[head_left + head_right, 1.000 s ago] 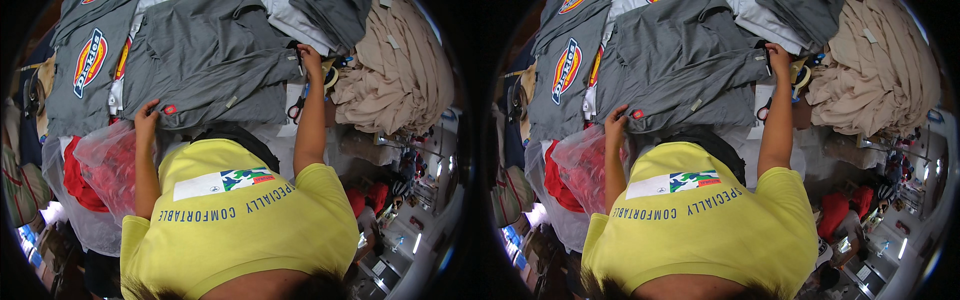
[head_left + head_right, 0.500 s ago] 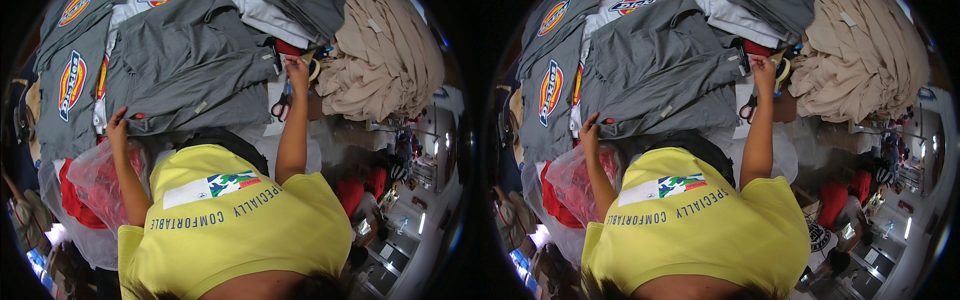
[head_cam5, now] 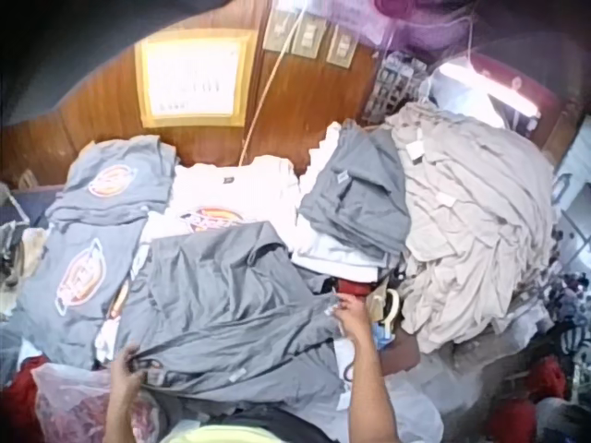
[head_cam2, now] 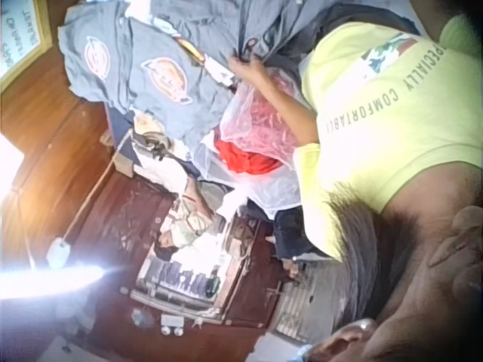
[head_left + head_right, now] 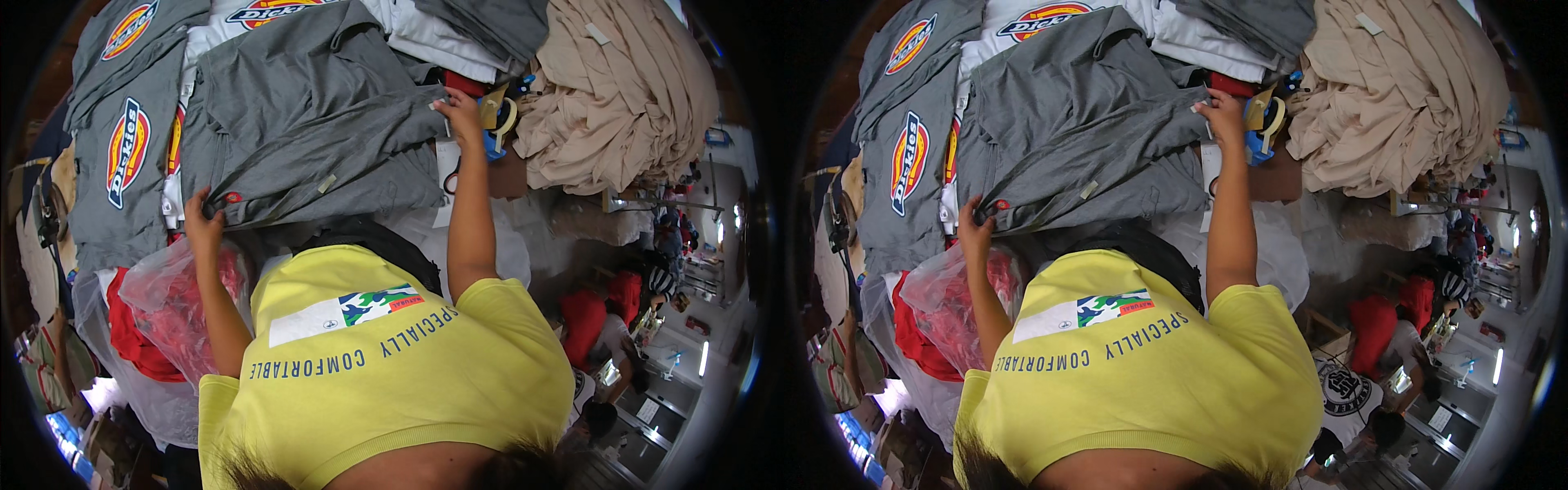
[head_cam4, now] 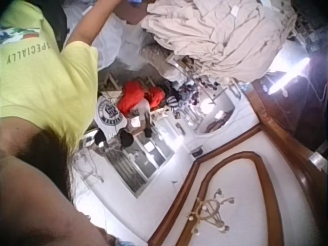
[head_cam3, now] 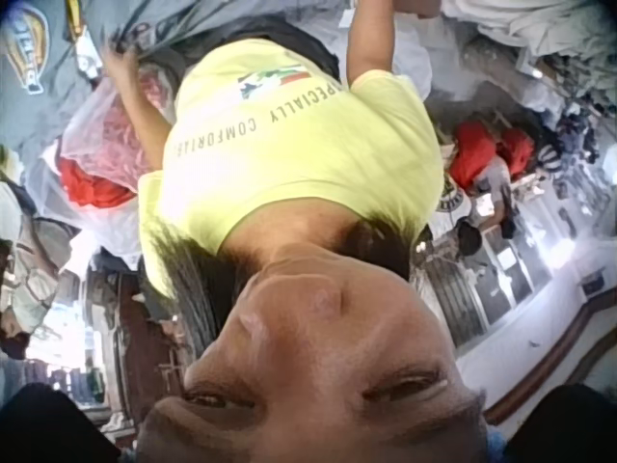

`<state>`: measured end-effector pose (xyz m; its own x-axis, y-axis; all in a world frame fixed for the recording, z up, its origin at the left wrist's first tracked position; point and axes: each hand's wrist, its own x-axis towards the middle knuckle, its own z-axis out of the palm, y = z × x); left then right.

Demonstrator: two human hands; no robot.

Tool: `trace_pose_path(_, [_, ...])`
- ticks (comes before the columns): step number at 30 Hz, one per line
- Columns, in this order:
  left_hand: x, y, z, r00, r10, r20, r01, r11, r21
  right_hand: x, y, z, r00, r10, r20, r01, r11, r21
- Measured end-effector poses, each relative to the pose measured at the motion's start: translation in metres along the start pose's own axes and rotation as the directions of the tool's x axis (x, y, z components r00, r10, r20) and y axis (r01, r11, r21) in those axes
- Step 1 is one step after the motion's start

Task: The person picks up several grey shirts from a stack, unfolds them one by one to check for loose threads, and uses shears to trim excess thread from the necklines and seams.

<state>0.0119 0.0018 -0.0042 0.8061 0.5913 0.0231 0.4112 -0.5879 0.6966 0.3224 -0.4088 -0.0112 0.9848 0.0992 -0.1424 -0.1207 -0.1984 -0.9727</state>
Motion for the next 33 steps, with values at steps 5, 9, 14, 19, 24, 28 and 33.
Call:
trace_pose_path(5, [-0.008, -0.006, -0.065, 0.957, 0.173, -0.233, -0.141, 0.979, 0.147, -0.056, -0.040, -0.062, 0.971, -0.228, 0.065, 0.179, 0.885, 0.430])
trace_pose_path(9, [-0.033, 0.053, -0.150, 0.950, 0.060, -0.308, -0.100, 0.988, -0.116, -0.118, -0.091, -0.096, 0.695, -0.713, 0.098, 0.575, 0.631, 0.521])
trace_pose_path(14, [-0.065, 0.030, -0.231, 0.842, 0.476, 0.253, -0.305, 0.809, -0.502, -0.164, -0.100, -0.129, 0.428, -0.703, 0.568, 0.510, 0.707, 0.490])
trace_pose_path(19, [-0.012, -0.007, -0.158, 0.946, 0.051, 0.321, 0.153, 0.803, -0.576, -0.162, -0.100, -0.067, 0.868, -0.151, 0.474, 0.136, 0.989, 0.066])
trace_pose_path(24, [0.109, -0.047, -0.011, 0.968, -0.194, 0.158, 0.199, 0.980, -0.012, -0.090, -0.060, 0.091, 0.935, 0.086, 0.343, 0.122, 0.831, -0.542])
trace_pose_path(28, [0.123, -0.002, 0.024, 0.975, -0.089, -0.206, 0.157, 0.925, 0.346, -0.094, -0.019, 0.144, 0.973, -0.180, 0.147, 0.205, 0.370, -0.906])
trace_pose_path(33, [0.126, -0.016, 0.019, 0.986, -0.090, -0.137, 0.147, 0.858, 0.492, -0.062, 0.000, 0.119, 0.987, -0.129, 0.098, 0.160, 0.879, -0.450])
